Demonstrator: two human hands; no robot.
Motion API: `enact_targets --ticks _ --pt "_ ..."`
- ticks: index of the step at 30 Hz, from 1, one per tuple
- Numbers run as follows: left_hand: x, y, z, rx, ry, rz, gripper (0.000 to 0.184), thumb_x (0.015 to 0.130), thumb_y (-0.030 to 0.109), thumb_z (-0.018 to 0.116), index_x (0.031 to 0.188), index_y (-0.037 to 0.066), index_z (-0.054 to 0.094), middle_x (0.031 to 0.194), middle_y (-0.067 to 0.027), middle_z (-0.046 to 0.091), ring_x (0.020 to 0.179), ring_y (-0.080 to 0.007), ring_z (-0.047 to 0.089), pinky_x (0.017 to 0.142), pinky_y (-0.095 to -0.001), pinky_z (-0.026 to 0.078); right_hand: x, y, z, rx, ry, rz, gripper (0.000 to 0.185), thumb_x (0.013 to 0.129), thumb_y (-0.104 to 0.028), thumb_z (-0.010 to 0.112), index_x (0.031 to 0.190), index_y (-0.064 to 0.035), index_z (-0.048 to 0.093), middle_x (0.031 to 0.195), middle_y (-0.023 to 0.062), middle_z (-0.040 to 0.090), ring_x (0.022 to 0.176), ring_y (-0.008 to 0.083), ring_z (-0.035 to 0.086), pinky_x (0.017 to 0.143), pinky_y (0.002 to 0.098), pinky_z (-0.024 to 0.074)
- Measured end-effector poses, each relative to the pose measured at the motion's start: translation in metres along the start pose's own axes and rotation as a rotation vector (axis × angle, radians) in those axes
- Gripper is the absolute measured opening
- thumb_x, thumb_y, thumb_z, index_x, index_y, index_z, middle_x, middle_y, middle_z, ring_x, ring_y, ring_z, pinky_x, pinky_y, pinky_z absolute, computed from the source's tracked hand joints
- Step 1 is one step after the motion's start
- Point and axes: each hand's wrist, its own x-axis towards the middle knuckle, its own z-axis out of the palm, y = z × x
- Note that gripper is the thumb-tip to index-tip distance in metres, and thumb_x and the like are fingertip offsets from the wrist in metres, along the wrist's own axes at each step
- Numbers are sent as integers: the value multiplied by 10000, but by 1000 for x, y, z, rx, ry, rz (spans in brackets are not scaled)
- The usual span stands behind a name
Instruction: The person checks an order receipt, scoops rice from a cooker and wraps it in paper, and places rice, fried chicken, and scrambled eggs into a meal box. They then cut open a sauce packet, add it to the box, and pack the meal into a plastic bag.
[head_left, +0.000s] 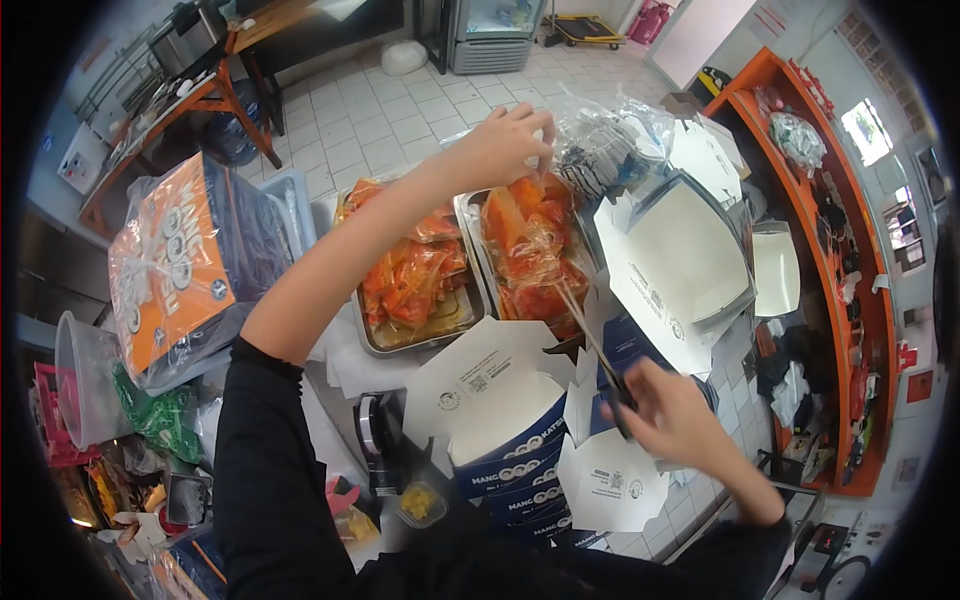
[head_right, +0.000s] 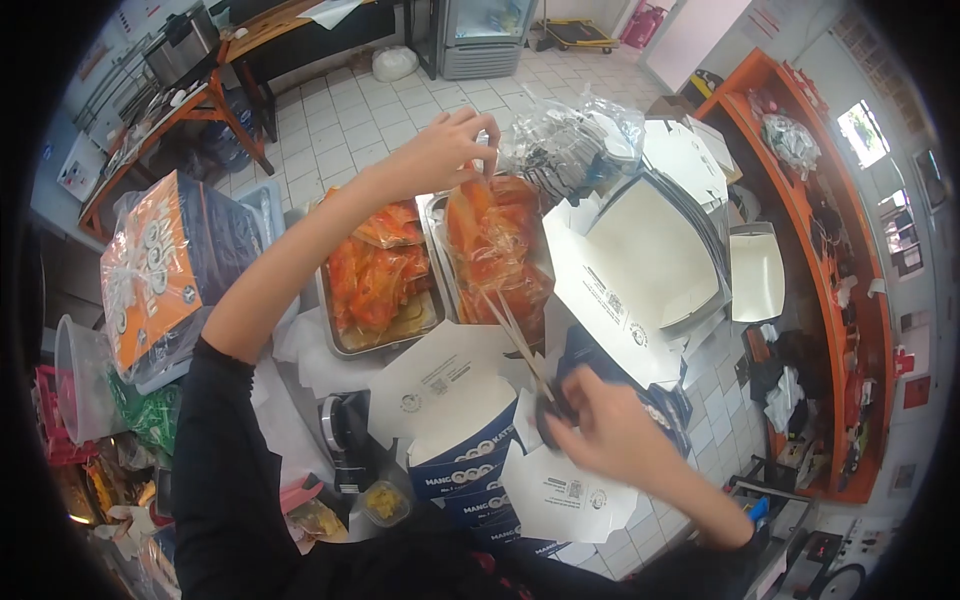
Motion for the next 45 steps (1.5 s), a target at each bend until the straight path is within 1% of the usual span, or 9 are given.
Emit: enact_targets --ticks 2,5,12,19,24,31,33,43,45 --pt "-3 5 -18 0 36 -14 66 656 139 642 712 158 613 974 8 458 1003 -180 429 832 -353 360 39 14 15 -229 129 -85 271 742 -186 626 790 35 477 627 147 559 471 266 509 455 314 388" --pt "-4 15 -27 128 69 14 58 646 144 652 685 159 611 971 11 459 1006 -174 421 815 -336 363 82 28 19 -411 247 -128 319 743 -248 627 750 37 483 592 162 532 523 315 509 494 361 393" --pt "-7 25 -34 118 103 24 42 639 151 651 643 159 610 958 11 466 988 -165 424 787 -322 378 112 8 24 -483 217 -11 376 745 -298 609 696 44 460 598 201 524 595 366 519 558 410 407" --pt "-16 29 -35 37 151 71 34 646 152 641 647 161 608 949 19 468 967 -159 431 792 -323 384 123 -1 34 -585 290 -51 378 742 -301 609 712 41 453 613 222 537 620 385 536 578 432 418" --pt "-18 28 -29 16 181 86 33 666 168 614 637 161 600 942 29 469 955 -158 438 781 -326 382 129 0 39 -603 294 -41 384 743 -317 608 719 32 450 575 196 535 582 376 547 551 429 429" --pt "-16 29 -24 27 205 29 37 675 165 594 641 172 605 937 36 469 947 -161 439 763 -327 370 128 4 44 -609 318 -44 365 751 -296 604 744 34 449 584 204 543 583 381 552 552 432 435" --pt "-15 29 -25 42 210 16 38 675 160 594 643 175 607 936 36 469 941 -160 439 757 -326 367 129 8 45 -609 319 -56 390 759 -304 593 804 57 454 602 213 562 577 375 577 531 419 462" --pt "-14 33 -23 20 168 -49 41 679 144 606 656 178 609 926 42 472 916 -156 444 733 -331 343 135 10 51 -512 360 -54 331 761 -255 601 751 38 447 595 213 556 593 388 560 546 423 443" --pt "-15 32 -22 12 178 -46 42 680 141 609 656 175 609 927 40 473 912 -157 447 732 -332 344 136 13 51 -494 381 -115 320 762 -242 604 748 38 450 595 212 556 592 390 558 543 424 439"
